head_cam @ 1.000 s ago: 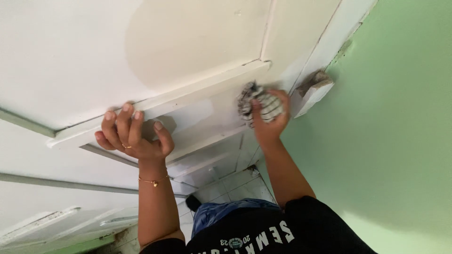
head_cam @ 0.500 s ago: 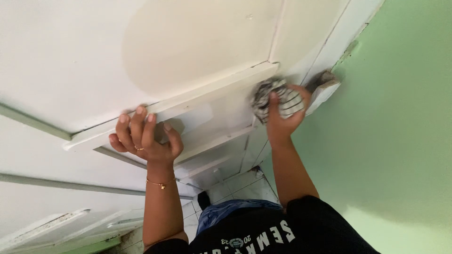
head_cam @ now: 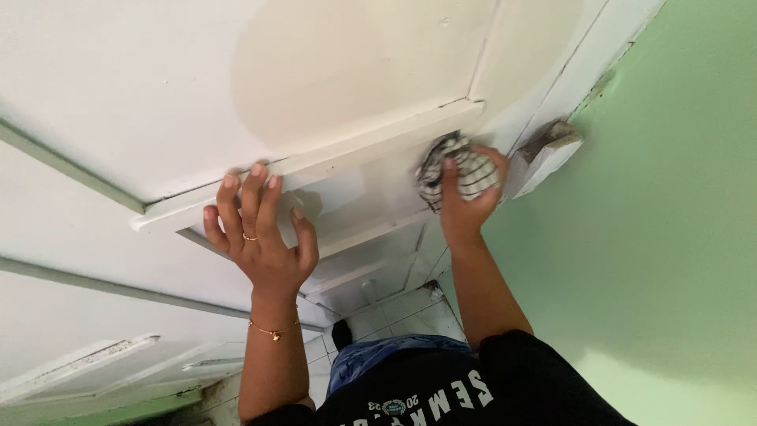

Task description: Cleaning the panels and frame of a white door with a cloth.

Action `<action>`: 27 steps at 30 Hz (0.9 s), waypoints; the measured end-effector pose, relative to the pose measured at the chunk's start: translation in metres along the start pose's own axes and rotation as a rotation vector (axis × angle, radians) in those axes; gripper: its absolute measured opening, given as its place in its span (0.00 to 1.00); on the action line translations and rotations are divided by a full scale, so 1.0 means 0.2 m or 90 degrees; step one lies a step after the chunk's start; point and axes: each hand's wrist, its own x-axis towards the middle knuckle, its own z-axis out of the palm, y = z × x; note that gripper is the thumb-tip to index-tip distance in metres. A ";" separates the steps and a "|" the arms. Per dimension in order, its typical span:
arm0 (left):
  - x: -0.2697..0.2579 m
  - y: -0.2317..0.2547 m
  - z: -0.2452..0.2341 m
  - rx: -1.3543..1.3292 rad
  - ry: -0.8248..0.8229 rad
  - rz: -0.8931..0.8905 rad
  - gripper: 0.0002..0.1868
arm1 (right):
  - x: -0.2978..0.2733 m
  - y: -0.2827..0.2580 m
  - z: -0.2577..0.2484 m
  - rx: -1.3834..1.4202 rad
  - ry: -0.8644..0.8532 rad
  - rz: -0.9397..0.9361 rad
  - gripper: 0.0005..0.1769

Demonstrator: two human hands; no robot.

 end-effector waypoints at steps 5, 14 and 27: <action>0.01 0.03 -0.02 0.001 -0.011 -0.010 0.25 | 0.00 -0.02 0.00 -0.090 -0.065 -0.098 0.21; 0.02 0.04 -0.05 0.007 -0.036 -0.013 0.27 | 0.00 -0.04 0.01 -0.024 -0.047 -0.093 0.19; 0.04 0.09 -0.07 0.005 -0.036 -0.036 0.27 | -0.04 -0.05 0.02 -0.025 -0.093 -0.080 0.19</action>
